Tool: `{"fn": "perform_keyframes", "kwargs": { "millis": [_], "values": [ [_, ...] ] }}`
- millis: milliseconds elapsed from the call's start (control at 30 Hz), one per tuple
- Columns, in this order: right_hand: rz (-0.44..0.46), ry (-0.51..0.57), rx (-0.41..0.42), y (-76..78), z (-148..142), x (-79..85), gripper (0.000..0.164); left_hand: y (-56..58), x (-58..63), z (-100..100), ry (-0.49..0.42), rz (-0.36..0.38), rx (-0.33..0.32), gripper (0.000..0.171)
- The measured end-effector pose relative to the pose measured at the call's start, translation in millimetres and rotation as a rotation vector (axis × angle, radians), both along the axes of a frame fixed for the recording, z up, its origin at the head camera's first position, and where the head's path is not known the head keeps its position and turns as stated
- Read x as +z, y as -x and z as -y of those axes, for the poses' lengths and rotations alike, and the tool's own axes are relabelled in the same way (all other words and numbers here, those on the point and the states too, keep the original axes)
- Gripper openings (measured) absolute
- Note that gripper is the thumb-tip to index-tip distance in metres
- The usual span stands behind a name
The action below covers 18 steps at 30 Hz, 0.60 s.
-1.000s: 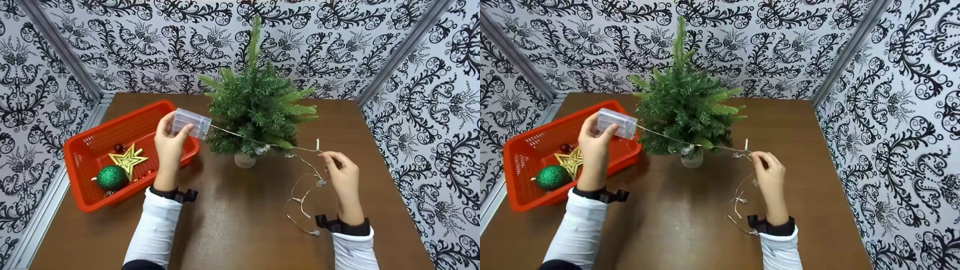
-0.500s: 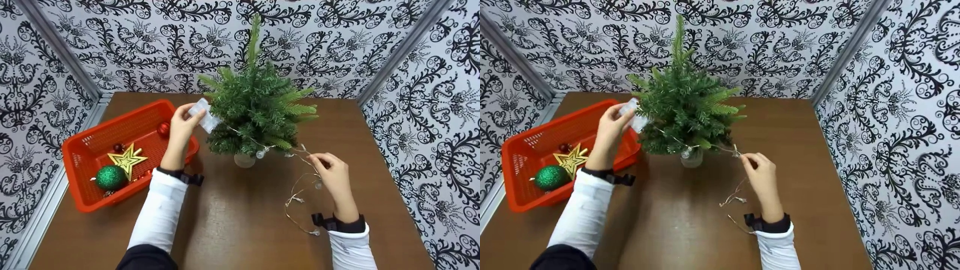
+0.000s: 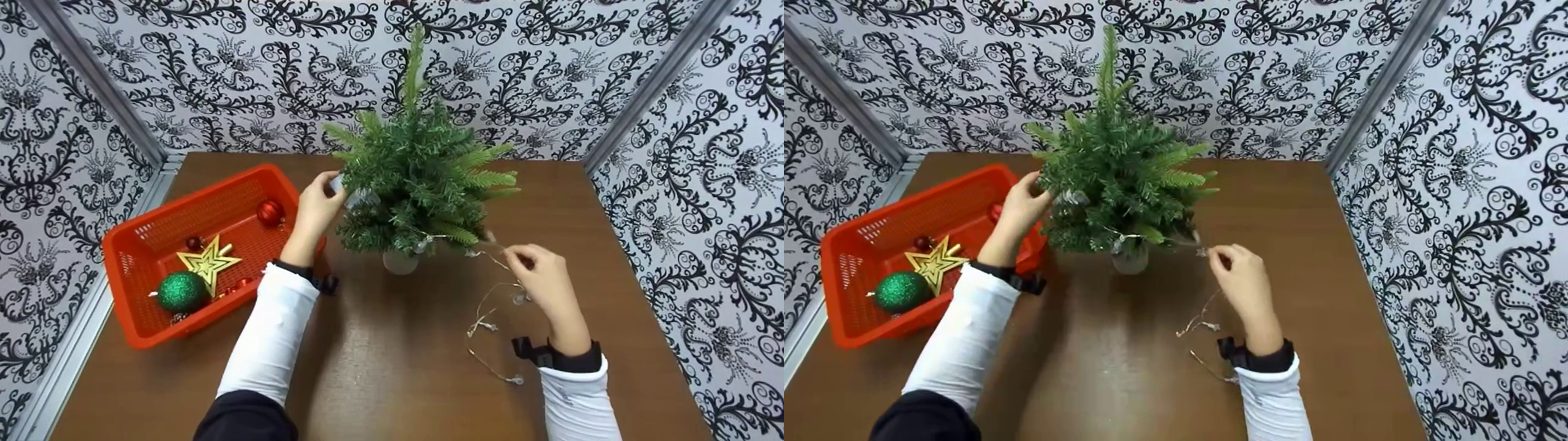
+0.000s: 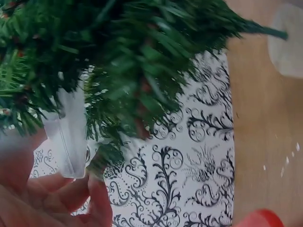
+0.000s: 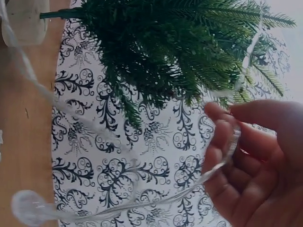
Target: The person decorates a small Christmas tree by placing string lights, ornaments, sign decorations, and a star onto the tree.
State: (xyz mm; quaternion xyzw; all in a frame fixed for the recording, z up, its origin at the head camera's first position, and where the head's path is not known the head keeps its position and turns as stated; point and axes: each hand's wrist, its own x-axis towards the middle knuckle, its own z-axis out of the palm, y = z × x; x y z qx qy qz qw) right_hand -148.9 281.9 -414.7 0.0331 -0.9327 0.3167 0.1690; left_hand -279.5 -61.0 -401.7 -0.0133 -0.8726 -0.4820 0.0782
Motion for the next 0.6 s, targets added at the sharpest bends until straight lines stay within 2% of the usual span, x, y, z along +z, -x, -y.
{"fn": "perform_keyframes", "kwargs": {
  "millis": [100, 233, 400, 533, 600],
  "values": [
    [0.091, -0.045, 0.054, -1.4, 2, -2.0, 0.016, -1.4, -5.1, 1, 0.051, 0.004, -0.049, 0.037],
    [0.143, -0.061, 0.11, -2.5, 6, -9.0, 0.016, -2.8, -13.2, 2, 0.019, 0.058, -0.101, 0.041],
    [0.18, -0.056, 0.17, -2.6, 11, -17.1, 0.016, -6.3, -26.2, 2, -0.143, 0.049, -0.105, 0.042],
    [0.224, 0.0, 0.161, -2.4, 14, -18.2, 0.017, -12.5, -35.4, 0, -0.29, -0.014, -0.096, 0.044],
    [0.251, 0.049, 0.158, -2.3, 14, -18.0, 0.017, -18.2, -40.3, -1, -0.357, -0.066, -0.048, 0.044]
  ]
}}
